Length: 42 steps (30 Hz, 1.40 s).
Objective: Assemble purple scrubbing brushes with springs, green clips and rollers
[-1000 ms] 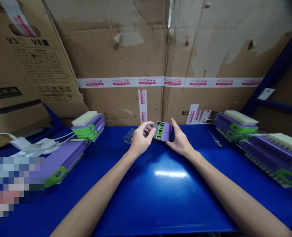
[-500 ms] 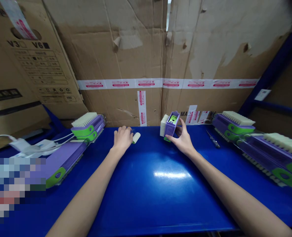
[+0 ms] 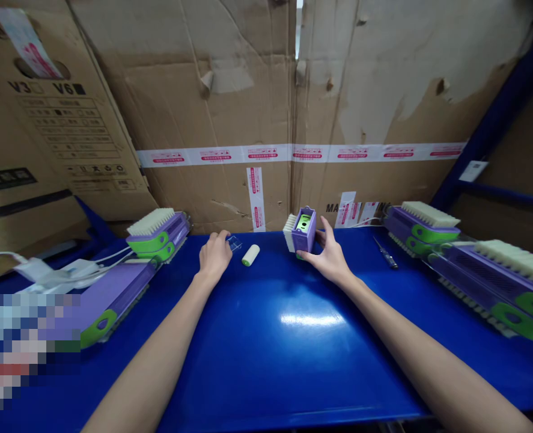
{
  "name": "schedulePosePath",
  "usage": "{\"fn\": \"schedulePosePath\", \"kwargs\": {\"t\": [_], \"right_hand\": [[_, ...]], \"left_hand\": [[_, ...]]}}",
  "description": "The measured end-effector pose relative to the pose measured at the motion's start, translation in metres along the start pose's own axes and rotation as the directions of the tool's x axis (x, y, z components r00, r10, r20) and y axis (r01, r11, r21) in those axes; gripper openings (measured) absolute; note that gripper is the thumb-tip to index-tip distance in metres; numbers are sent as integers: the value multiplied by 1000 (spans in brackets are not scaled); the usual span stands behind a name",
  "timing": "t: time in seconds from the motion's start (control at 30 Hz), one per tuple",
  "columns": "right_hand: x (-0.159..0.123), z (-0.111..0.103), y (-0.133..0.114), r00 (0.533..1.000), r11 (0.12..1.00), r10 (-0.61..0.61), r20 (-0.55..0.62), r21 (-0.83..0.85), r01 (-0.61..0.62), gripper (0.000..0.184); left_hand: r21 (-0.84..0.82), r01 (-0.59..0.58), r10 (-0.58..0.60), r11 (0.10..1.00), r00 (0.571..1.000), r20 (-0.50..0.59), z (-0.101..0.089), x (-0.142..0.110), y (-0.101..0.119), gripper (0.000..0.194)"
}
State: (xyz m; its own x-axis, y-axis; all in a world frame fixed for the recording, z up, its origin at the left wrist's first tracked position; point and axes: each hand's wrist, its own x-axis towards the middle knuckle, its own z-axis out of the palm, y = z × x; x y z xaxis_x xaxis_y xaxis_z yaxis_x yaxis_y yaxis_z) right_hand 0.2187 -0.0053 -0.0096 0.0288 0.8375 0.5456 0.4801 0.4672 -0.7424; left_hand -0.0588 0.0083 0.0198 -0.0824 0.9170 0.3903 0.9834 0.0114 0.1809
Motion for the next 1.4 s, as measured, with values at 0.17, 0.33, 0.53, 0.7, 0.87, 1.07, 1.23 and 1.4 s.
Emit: {"fn": "schedulePosePath", "kwargs": {"t": [0.17,0.33,0.53,0.7,0.87,1.07,1.23,1.4], "right_hand": [[0,0,2,1000,999,-19,-5,-31,19,104],[1,-2,2,997,987,-79,-16,-143,76,100],[1,-7,3,960,891,-276,50,-361,275,92],[2,-9,0,931,752,-341,130,-557,353,91],[-1,-5,-1,905,601,-354,235,-685,412,90],[-5,-1,-8,893,527,-359,271,-731,433,88],[-6,0,-13,899,502,-344,270,-757,419,87],[-8,1,-15,897,487,-335,287,-763,426,86]], "left_hand": [[89,-119,133,989,976,-171,-2,-1,7,39],[49,-339,342,940,938,-64,-3,-8,28,39],[-285,-324,378,902,912,159,10,-13,32,41],[-588,-135,239,797,966,102,17,-6,28,45],[-915,0,163,403,984,72,19,-8,40,40],[-965,99,162,242,977,141,20,-11,46,41],[-961,111,212,252,963,167,20,-10,41,41],[-960,125,250,252,950,190,19,-8,39,43]]}}
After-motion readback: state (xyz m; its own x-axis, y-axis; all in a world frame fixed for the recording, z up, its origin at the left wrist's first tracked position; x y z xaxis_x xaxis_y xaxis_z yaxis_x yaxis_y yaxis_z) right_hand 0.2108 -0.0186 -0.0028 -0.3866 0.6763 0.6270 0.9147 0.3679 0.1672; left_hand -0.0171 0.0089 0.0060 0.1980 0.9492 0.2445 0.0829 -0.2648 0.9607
